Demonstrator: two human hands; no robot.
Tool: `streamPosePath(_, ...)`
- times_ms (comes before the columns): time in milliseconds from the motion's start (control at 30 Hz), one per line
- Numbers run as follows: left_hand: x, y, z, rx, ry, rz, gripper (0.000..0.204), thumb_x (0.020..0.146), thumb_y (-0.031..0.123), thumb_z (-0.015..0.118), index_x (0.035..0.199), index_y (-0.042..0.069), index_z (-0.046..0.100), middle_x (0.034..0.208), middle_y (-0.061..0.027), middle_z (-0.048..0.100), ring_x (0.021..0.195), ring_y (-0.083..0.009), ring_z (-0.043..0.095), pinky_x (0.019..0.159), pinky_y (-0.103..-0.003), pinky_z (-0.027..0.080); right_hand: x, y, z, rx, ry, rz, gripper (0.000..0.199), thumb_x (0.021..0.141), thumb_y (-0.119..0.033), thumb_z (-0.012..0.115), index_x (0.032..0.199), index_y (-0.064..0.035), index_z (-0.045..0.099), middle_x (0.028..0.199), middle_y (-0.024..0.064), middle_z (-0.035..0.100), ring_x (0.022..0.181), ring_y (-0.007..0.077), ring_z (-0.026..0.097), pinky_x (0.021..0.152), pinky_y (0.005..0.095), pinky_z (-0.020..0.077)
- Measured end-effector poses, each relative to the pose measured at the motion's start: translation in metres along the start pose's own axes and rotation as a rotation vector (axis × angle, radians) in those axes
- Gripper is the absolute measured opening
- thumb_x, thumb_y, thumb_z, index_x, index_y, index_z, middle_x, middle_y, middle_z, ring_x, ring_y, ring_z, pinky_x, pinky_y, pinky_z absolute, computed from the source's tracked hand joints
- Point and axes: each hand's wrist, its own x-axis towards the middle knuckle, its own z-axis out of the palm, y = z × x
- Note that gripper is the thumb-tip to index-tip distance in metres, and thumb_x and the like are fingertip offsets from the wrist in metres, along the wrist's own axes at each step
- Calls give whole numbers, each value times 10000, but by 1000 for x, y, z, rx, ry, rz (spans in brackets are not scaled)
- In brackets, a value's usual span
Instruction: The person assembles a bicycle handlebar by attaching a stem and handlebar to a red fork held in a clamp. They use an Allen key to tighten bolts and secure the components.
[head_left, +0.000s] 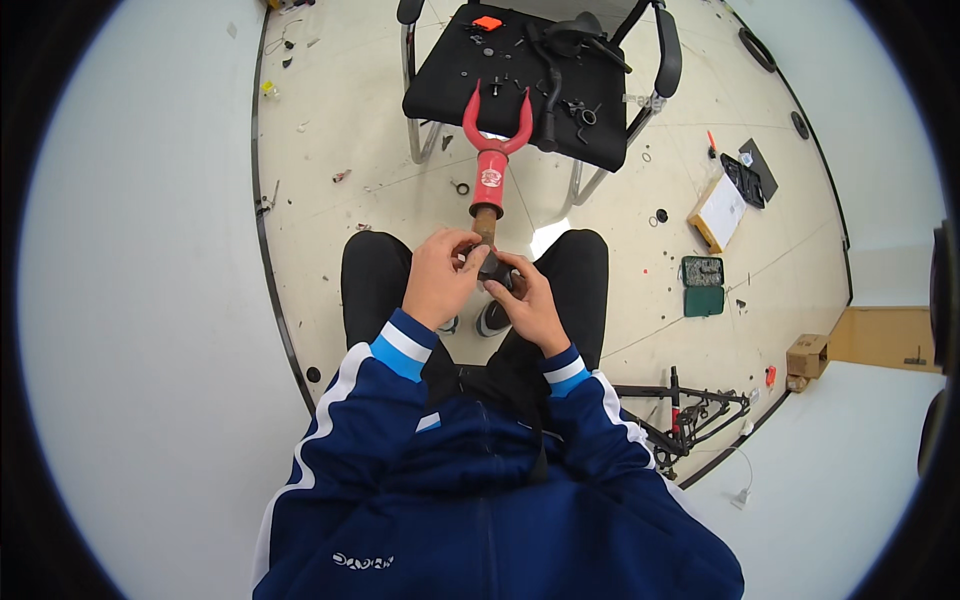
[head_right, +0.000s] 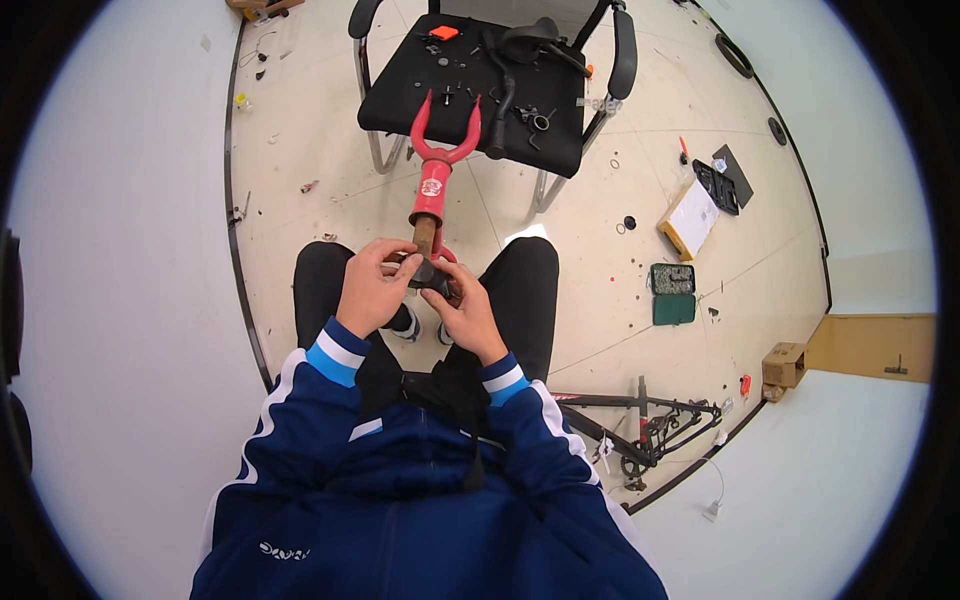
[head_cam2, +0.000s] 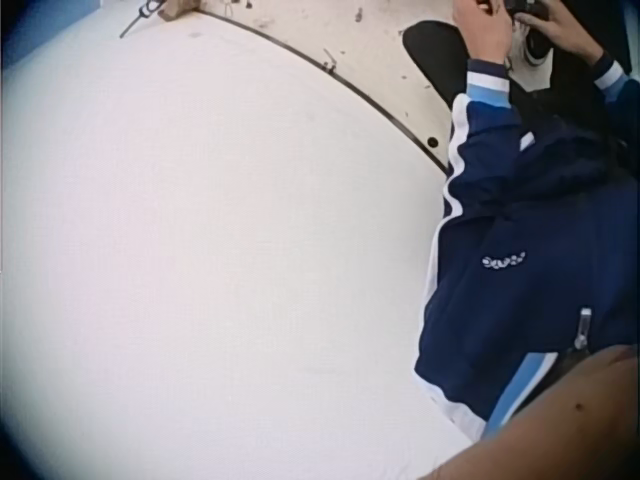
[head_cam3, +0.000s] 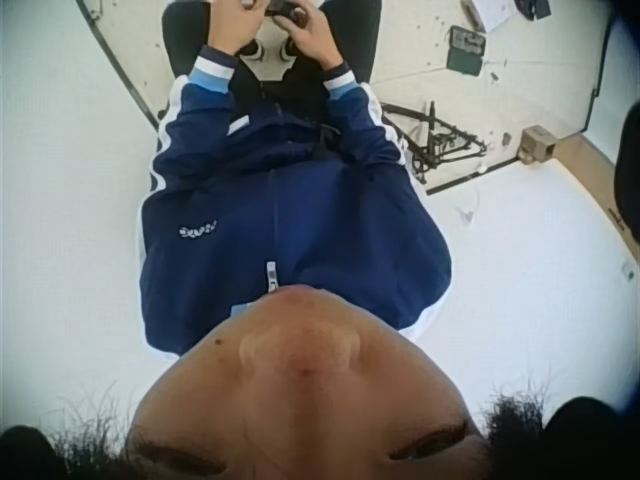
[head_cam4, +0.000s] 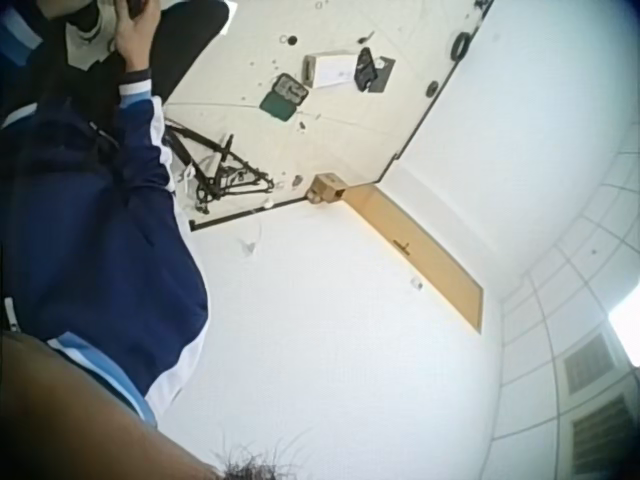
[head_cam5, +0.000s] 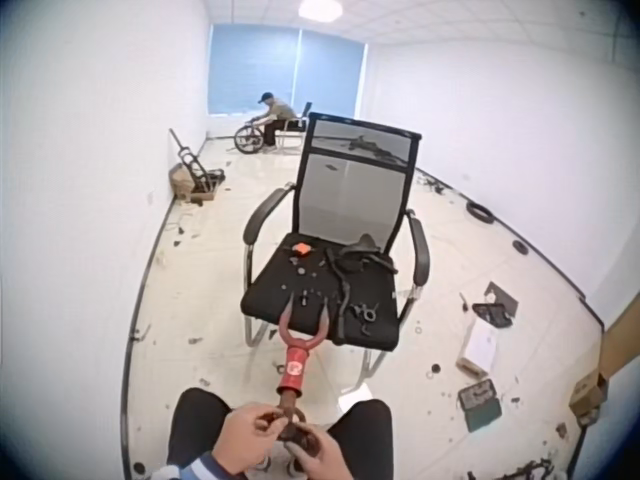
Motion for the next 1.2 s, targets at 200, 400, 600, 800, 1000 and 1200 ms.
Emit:
streamPosePath(200,-4,-10,3,-170,37,-71,230,887,89,723,1059,-55,674,967,-154,717,832,-191,714,727,-290,574,-5,-12,4,-135,81,-96,417,869,-12,717,1263,-3,584,1119,75,588,953,141,621,813,260,525)
streamPosePath(400,-11,-11,0,-229,13,-189,313,871,83,737,1110,-100,651,961,-173,733,885,-194,731,758,-280,585,-8,-8,9,-131,135,-129,415,871,-2,709,1268,-5,589,1169,86,599,988,172,644,858,275,528)
streamPosePath(600,-12,-3,-1,-57,-17,72,405,815,25,730,1193,-84,636,997,-197,701,871,-249,733,753,-312,600,0,13,9,334,83,88,425,905,35,669,1314,38,554,1247,94,583,1078,159,608,917,297,531)
streamPosePath(800,-8,-1,-7,44,-70,58,449,814,4,743,1243,-61,627,1051,-193,694,902,-230,724,765,-291,595,9,14,9,301,100,-7,425,930,-21,665,1327,49,529,1206,127,616,1035,166,642,917,301,541)
streamPosePath(1000,-2,-2,-5,47,-53,47,371,823,41,749,1175,-42,665,1051,-185,696,901,-237,724,756,-307,596,5,12,5,465,44,302,335,973,-103,639,1250,65,554,1119,145,665,976,190,691,886,332,579)
streamPosePath(1200,3,10,-10,189,-91,159,332,816,42,748,1133,-26,676,1063,-180,692,904,-282,715,777,-322,589,4,18,3,512,-59,422,325,1018,-218,584,1191,56,583,1011,149,705,905,220,720,848,335,590)
